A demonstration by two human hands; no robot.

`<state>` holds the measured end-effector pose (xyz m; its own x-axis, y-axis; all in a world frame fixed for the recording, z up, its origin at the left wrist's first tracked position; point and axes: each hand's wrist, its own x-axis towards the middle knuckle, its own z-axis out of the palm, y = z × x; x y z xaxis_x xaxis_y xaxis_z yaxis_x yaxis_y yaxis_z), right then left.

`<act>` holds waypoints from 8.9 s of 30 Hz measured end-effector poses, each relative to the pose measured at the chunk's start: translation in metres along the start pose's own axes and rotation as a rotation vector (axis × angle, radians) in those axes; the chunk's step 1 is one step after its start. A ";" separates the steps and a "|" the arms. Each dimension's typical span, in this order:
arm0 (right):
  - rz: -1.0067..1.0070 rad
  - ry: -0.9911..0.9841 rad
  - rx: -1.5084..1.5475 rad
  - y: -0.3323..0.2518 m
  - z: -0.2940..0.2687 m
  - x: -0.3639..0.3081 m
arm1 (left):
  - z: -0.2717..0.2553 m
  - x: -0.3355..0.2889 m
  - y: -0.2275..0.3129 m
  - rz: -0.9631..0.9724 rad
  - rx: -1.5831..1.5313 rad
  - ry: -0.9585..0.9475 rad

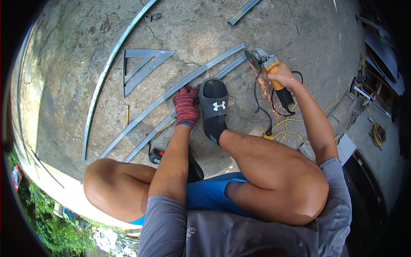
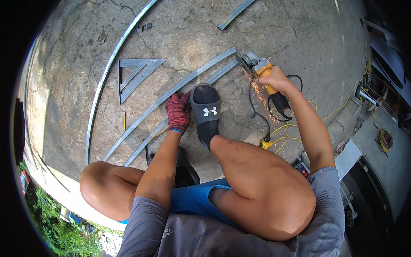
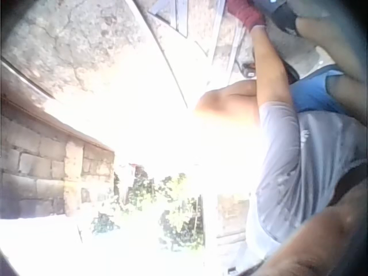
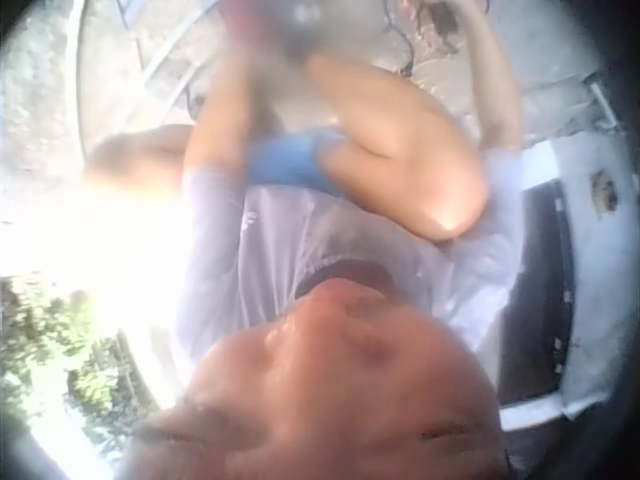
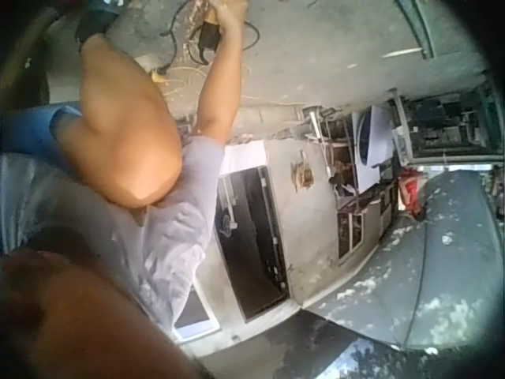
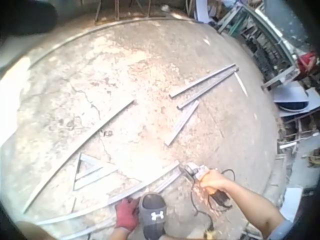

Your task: The recorder uses an angle grinder to cut several pieces of square metal tubing on a concrete floor.

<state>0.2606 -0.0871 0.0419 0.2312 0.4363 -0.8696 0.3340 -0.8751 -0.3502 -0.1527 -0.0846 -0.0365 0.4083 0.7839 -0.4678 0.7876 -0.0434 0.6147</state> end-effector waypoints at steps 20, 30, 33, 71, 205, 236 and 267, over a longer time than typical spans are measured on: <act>0.027 0.009 -0.023 -0.009 0.005 -0.010 | -0.001 0.000 0.000 0.003 0.008 -0.009; -0.013 0.020 -0.044 -0.006 0.005 -0.006 | 0.002 0.001 -0.002 -0.003 0.000 -0.017; 0.016 0.008 -0.046 -0.011 0.006 -0.008 | 0.002 0.000 -0.003 -0.004 -0.005 -0.012; -0.063 0.046 0.100 -0.032 0.000 -0.016 | -0.031 0.017 0.020 0.059 -0.078 0.075; -0.025 0.067 0.103 -0.034 0.028 -0.004 | -0.026 0.050 0.003 0.040 0.118 0.094; -0.013 0.068 0.078 -0.034 0.026 0.002 | -0.024 0.052 0.003 0.037 0.146 0.107; -0.038 0.075 0.089 -0.025 0.026 0.008 | -0.025 0.054 0.005 -0.019 0.165 0.010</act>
<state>0.2305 -0.0671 0.0351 0.2892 0.4810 -0.8276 0.2621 -0.8713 -0.4148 -0.1385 -0.0266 -0.0427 0.3881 0.7919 -0.4714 0.8608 -0.1287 0.4924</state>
